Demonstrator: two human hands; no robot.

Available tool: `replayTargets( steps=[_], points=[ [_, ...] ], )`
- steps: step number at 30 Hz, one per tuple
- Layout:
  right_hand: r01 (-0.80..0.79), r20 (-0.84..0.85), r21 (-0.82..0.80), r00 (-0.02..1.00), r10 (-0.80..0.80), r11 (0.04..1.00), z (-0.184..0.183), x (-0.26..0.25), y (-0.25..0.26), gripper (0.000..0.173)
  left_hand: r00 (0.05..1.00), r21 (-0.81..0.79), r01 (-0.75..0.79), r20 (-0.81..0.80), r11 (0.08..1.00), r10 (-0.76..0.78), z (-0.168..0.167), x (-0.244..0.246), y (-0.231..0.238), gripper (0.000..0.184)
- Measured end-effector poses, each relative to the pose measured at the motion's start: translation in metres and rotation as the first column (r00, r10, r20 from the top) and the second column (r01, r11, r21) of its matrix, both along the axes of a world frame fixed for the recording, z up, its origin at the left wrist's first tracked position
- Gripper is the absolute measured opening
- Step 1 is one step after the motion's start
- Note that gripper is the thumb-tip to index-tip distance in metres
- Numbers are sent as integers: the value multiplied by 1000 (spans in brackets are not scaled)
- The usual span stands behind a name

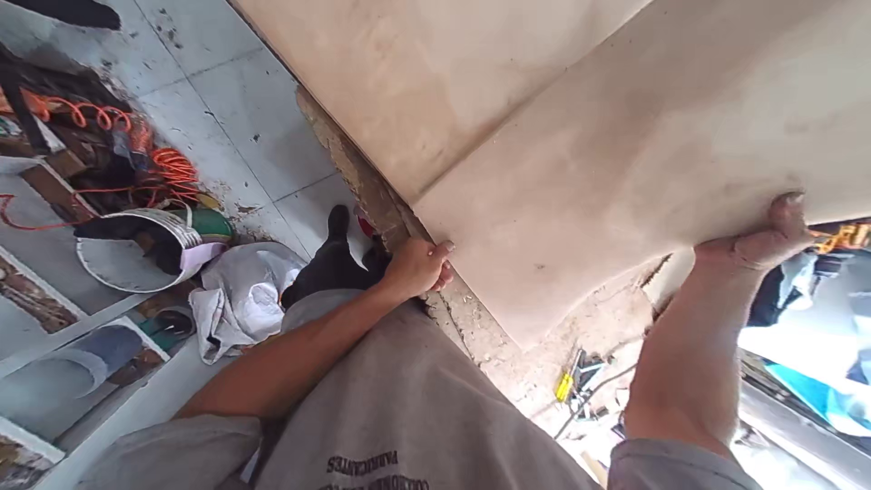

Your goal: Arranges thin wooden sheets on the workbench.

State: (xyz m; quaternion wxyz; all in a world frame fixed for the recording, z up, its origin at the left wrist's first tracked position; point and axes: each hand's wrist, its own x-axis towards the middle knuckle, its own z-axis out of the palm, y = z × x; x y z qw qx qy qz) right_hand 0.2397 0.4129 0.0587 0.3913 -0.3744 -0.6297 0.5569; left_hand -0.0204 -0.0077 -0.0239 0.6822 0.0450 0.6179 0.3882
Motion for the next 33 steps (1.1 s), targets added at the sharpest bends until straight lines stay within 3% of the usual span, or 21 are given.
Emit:
replayTargets(
  steps=[1, 2, 3, 5, 7, 9, 12, 17, 22, 27, 33],
  points=[
    [19, 4, 8, 1000, -19, 1000, -1, -2, 0, 38, 978, 47, 128, -169, 991, -118, 3, -3, -4, 50],
    [40, 2, 15, 999, -40, 999, -3, -5, 1, 38, 892, 71, 270, -395, 960, -221, 6, -5, -10, 50],
    [53, 13, 12, 999, -53, 999, -4, -7, 1, 38, 747, 96, 364, -624, 926, -229, 8, -2, -19, 48],
    [79, 25, 9, 997, -79, 997, -6, -9, 2, 33, 361, 181, 459, -933, 869, 4, -4, 3, -35, 32],
    [76, 10, 29, 997, -76, 997, -7, -11, 11, 28, 148, 196, 560, -980, 805, 136, -17, -1, -38, 26],
    [81, -3, 52, 997, -81, 995, -8, -15, 19, 26, 55, 172, 630, -983, 758, 177, -28, -6, -34, 31],
    [103, 54, 18, 993, -103, 995, -6, -20, 28, 26, 6, 222, 653, -957, 724, 289, -36, -12, -22, 24],
    [162, 119, -15, 980, -159, 987, 6, -41, 32, 25, -16, 241, 662, -943, 710, 334, -34, -15, -14, 20],
    [224, 167, -53, 963, -213, 973, 3, -48, 32, 31, 7, 265, 648, -939, 714, 343, -34, -13, -11, 19],
    [269, 149, -126, 957, -250, 955, -23, -26, 27, 35, 34, 294, 646, -933, 704, 358, -37, -15, -12, 18],
    [306, 269, -202, 931, -247, 930, 0, -31, 27, 37, 88, 352, 616, -920, 705, 382, -39, -16, -12, 18]
  ],
)
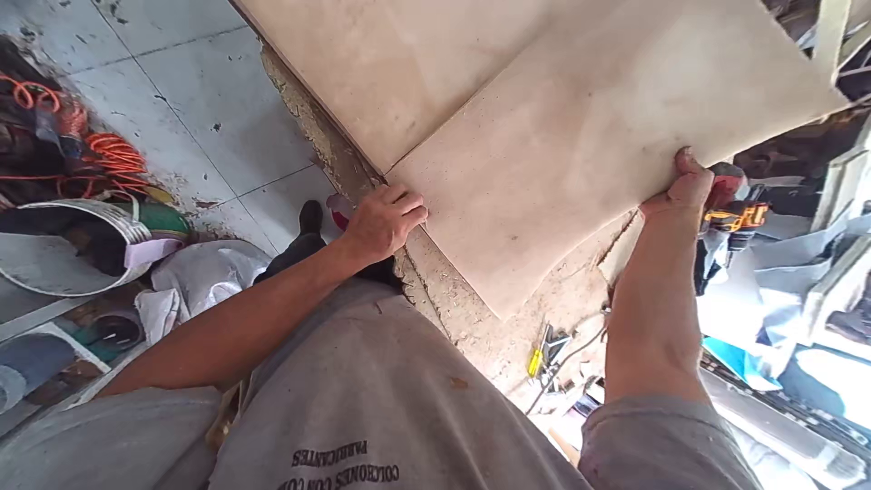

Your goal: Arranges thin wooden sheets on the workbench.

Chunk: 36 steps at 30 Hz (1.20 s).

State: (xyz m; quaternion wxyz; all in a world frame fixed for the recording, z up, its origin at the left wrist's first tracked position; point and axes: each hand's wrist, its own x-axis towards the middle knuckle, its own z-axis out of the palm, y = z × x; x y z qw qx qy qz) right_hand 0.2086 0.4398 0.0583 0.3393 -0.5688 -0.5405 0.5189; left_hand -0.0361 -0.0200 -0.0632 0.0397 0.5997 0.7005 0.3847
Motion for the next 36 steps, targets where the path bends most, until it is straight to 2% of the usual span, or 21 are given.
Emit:
replayTargets(
  steps=[3, 7, 9, 12, 14, 16, 19, 24, 29, 32, 36],
  points=[
    [36, 52, -32, 998, -34, 999, 1, -5, -1, 36, 1000, 18, -13, -1, 1000, 14, -1, 0, 0, 19],
    [52, -11, -25, 999, -53, 998, -21, -4, -4, 38, 998, -1, -26, -59, 1000, 26, 0, 1, -1, 19],
    [49, 39, -31, 998, -48, 998, -28, -2, -17, 40, 995, -24, -39, -88, 999, 37, 1, 2, -3, 19],
    [39, 311, -51, 950, -21, 998, -38, 20, -66, 50, 990, -72, -75, -129, 995, 65, 0, 11, -11, 24],
    [-19, 420, -56, 907, 41, 998, -53, 37, -110, 50, 982, -95, -125, -152, 988, 110, -4, 19, -18, 32],
    [-60, 453, -70, 887, 85, 996, -65, 53, -163, 53, 975, -97, -166, -167, 981, 148, -7, 27, -22, 36],
    [-59, 409, -71, 909, 83, 996, -81, 67, -220, 73, 965, -89, -198, -192, 976, 178, -10, 32, -25, 37],
    [-31, 363, -14, 931, 34, 999, -93, 59, -228, 79, 965, -41, -187, -193, 981, 176, -13, 21, -21, 34],
    [-23, 352, 86, 936, -9, 996, -99, 57, -228, 87, 962, -82, -176, -223, 981, 154, -9, 19, -22, 31],
    [-20, 424, 111, 905, -29, 994, -99, 55, -231, 95, 978, -117, -167, -147, 979, 149, 13, 11, -10, 27],
    [-18, 467, 109, 884, -35, 994, -100, 55, -229, 102, 986, -104, -144, -97, 984, 134, 44, -11, 38, 31]
  ],
)
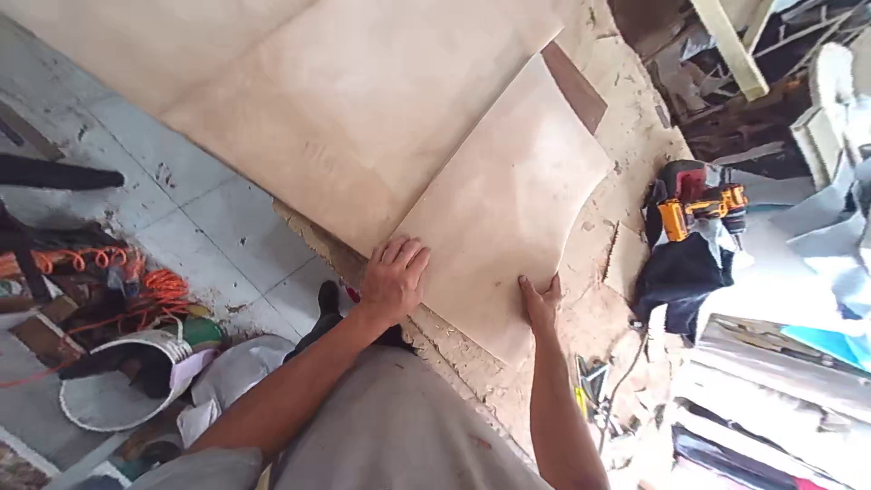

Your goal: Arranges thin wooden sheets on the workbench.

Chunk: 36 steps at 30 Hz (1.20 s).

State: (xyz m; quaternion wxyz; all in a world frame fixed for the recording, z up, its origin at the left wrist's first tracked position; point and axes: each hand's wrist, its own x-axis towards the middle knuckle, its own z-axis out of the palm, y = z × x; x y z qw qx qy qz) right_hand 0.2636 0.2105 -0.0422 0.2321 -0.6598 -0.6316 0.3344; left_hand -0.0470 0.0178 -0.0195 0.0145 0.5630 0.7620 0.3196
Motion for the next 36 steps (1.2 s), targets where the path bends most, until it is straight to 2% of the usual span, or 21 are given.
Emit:
replayTargets(
  steps=[6, 10, 12, 14, 16, 17, 19, 21, 23, 25, 26, 28, 30, 32, 35, 36],
  points=[
    [24, 221, -64, 975, -9, 998, 2, 3, 1, 110, 978, -203, 194, -38, 960, -206, 20, 5, 80, 52],
    [46, 300, -106, 954, -13, 993, 0, 2, 2, 110, 950, -450, 273, -12, 850, -311, -15, -5, 100, 80],
    [43, 394, -131, 919, 12, 990, 11, 0, 3, 109, 955, -525, 264, 25, 809, -295, -19, -6, 102, 84],
    [-21, 516, -55, 855, 46, 998, 25, -3, 2, 107, 957, -535, 264, 43, 803, -286, -18, -4, 103, 83],
    [-219, 569, 76, 811, 138, 973, 42, -28, 3, 92, 957, -503, 268, 45, 821, -285, -20, -5, 104, 82],
    [-368, 556, 143, 798, 233, 919, 45, -50, 2, 78, 957, -469, 271, 36, 841, -288, -23, -5, 101, 81],
    [-671, 488, 247, 710, 508, 699, 49, -112, 10, 48, 965, -317, 248, 3, 915, -261, -33, -5, 93, 74],
    [-875, 485, 278, 483, 729, 395, 46, -177, 35, 40, 978, -135, 191, -61, 972, -200, -42, -3, 86, 64],
    [-960, 540, 251, 248, 804, 127, 36, -226, 67, 39, 981, -116, 170, -75, 979, -179, -41, -3, 81, 61],
    [-977, 577, 205, 78, 813, -52, 31, -257, 95, 31, 984, -107, 146, -86, 983, -156, -41, -3, 81, 62],
    [-977, 587, 183, 18, 810, -111, 32, -266, 104, 28, 985, -102, 140, -84, 985, -149, -41, -3, 82, 62],
    [-975, 593, 118, -85, 800, -191, 40, -276, 113, 25, 988, -107, 121, -79, 987, -130, -40, -4, 83, 63],
    [-971, 584, 101, -121, 803, -219, 43, -278, 114, 23, 992, -140, 92, -74, 986, -103, -39, -2, 83, 67],
    [-964, 574, 189, -45, 817, -186, 37, -275, 114, 23, 994, -205, 66, -77, 977, -83, -38, -1, 86, 74],
    [-914, 516, 400, 157, 842, -75, 24, -257, 110, 25, 996, -283, 25, -78, 959, -49, -36, 0, 90, 78],
    [-908, 503, 417, 192, 843, -42, 18, -250, 108, 27, 996, -291, 16, -78, 957, -40, -35, 1, 91, 79]
  ],
)
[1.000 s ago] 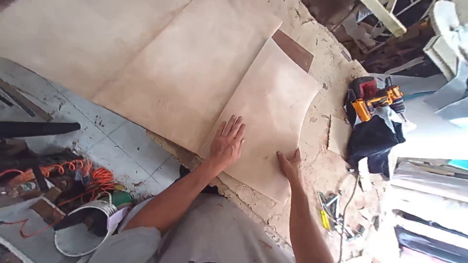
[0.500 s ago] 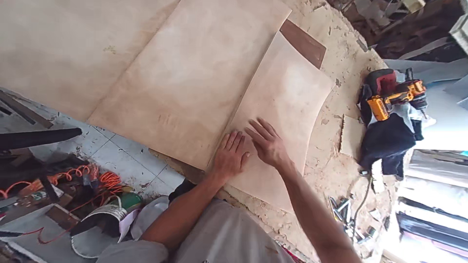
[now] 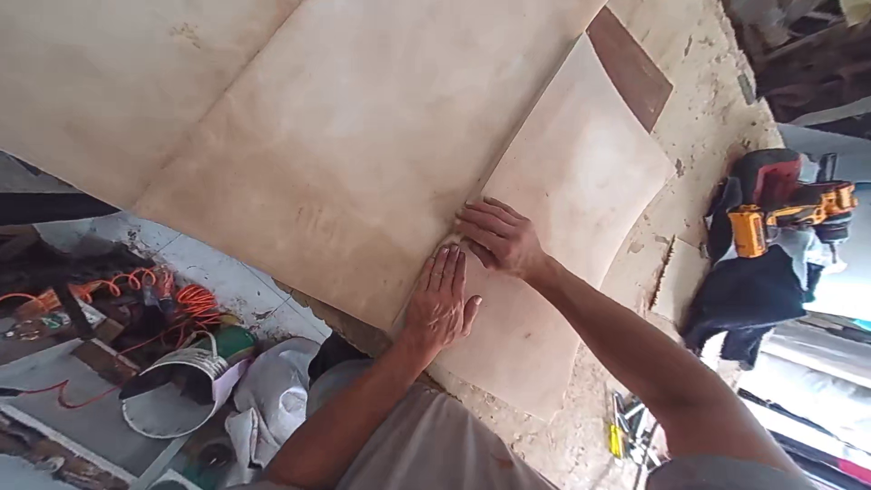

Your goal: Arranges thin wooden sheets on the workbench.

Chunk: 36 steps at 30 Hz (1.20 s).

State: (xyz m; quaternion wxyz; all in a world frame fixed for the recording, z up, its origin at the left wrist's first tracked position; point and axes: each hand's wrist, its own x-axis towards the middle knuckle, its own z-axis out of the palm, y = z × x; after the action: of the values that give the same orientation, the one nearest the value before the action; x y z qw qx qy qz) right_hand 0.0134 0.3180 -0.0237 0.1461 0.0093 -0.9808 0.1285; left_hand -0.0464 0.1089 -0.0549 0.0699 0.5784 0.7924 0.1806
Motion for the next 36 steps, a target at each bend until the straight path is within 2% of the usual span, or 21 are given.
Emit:
replayTargets(
  steps=[3, 6, 8, 10, 13, 16, 18, 20, 23, 25, 27, 29, 30, 31, 33, 36],
  points=[
    [64, 168, 19, 984, -67, 998, -21, 15, -5, 45, 1000, -27, -1, -9, 1000, 1, -1, -1, 2, 77],
    [31, 280, -22, 960, -24, 999, -15, 15, 1, 51, 1000, -31, 20, -20, 999, -21, 2, -1, 2, 76],
    [20, 240, -58, 971, -5, 998, -3, 19, 8, 50, 998, -31, 51, -34, 998, -52, 5, -2, 0, 77],
    [60, 177, -14, 983, -57, 998, -1, 24, 6, 52, 997, -45, 57, -45, 997, -59, 7, -3, 0, 80],
    [124, 289, 47, 948, -132, 991, -22, 21, -2, 65, 999, -139, 20, -45, 990, -27, 9, -2, 5, 82],
    [131, 348, -32, 931, -111, 991, -16, 13, 3, 63, 998, -181, 11, -64, 983, -23, 15, -1, 12, 76],
    [133, 281, -154, 956, -85, 979, 3, 15, 15, 57, 998, -98, 8, -54, 995, -14, 21, -2, 16, 68],
    [159, 155, -113, 978, -141, 981, 11, 18, 23, 57, 999, -25, 30, -44, 999, -31, 24, -11, 24, 66],
    [231, 212, 20, 950, -230, 973, -18, 16, 21, 63, 995, -194, 78, -41, 978, -88, 19, -19, 34, 77],
    [251, 239, 34, 938, -252, 967, -34, 5, 25, 65, 993, -273, 74, -64, 959, -95, 17, -22, 42, 78],
    [248, 312, -54, 924, -220, 967, -27, 3, 26, 63, 995, -292, 61, -62, 954, -82, 22, -20, 44, 72],
    [256, 346, -258, 925, -159, 932, 2, 4, 39, 57, 996, -186, 32, -73, 982, -47, 29, -21, 52, 63],
    [260, 291, -319, 942, -167, 911, 14, 6, 48, 54, 996, -106, 22, -78, 994, -31, 33, -24, 58, 58],
    [281, 219, -340, 952, -215, 898, 22, 9, 55, 52, 996, -38, 27, -80, 999, -30, 35, -25, 65, 56],
    [411, 106, -296, 911, -398, 862, 27, 12, 78, 46, 994, -6, 81, -78, 997, -81, 40, -21, 83, 58],
    [690, 178, -208, 723, -667, 693, 27, 14, 151, 45, 989, 12, 141, -51, 990, -140, 26, -7, 116, 63]
  ],
)
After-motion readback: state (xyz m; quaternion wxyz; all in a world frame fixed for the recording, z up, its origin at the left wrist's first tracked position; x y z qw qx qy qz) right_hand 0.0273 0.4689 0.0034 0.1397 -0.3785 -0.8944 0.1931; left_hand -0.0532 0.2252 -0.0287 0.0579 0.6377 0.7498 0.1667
